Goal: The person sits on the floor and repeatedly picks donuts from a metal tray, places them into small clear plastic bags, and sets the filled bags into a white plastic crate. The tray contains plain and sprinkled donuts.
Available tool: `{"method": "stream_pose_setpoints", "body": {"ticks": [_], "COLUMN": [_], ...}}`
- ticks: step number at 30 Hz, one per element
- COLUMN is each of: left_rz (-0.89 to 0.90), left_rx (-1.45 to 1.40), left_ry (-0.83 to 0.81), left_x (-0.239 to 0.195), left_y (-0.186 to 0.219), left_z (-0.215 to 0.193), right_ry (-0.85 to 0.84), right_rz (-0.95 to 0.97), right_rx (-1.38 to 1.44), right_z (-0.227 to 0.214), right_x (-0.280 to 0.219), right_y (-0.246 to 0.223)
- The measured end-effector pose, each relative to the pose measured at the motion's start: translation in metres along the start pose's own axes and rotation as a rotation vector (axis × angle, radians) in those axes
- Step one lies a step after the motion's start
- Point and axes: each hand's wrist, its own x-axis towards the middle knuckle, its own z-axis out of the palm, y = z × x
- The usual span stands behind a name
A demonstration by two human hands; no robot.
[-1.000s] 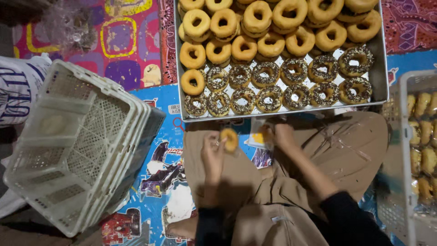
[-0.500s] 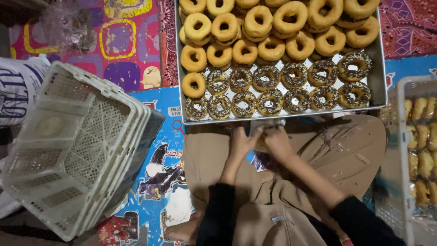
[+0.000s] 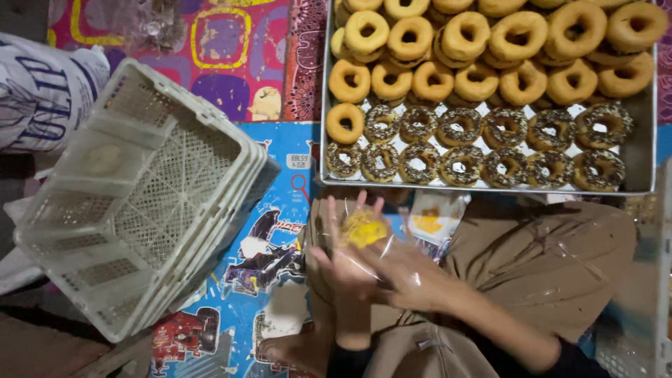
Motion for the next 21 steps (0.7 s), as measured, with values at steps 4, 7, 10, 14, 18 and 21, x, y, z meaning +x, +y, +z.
{"method": "stream_pose_setpoints", "body": {"ticks": [4,7,10,14,18,21], "left_rz": [-0.041,0.180,0.052,-0.167,-0.183,-0.181], "left_rx": [-0.804,-1.126,-1.207,-1.380,-1.512,-1.522], "left_ry": [0.217,0.176,0.237,0.265,0.067,0.104], "left_x": [0.073,0.088,0.090,0.087,0.086,0.084], "left_y": [-0.008,-0.008,0.005,0.018,0.021,0.013], "left_z": [-0.058,-0.088,-0.092,-0.076,-0.062,-0.048], "right_ry": [-0.155,0.366,0.366,0.250,0.333,0.442], "right_rz": [-0.215,0.366,0.338,0.341,0.326,0.271], "right_rx": [0.715,0.138,-0.413,-0.477,-0.289,0.402], "right_z": [-0.055,-0.086,-0.086,-0.076,-0.091,-0.086], "right_x": [0.104,0.182,0.229,0.252,0.211,0.127], "right_y": [0.026,0.065,0.088,0.098,0.077,0.039]}}
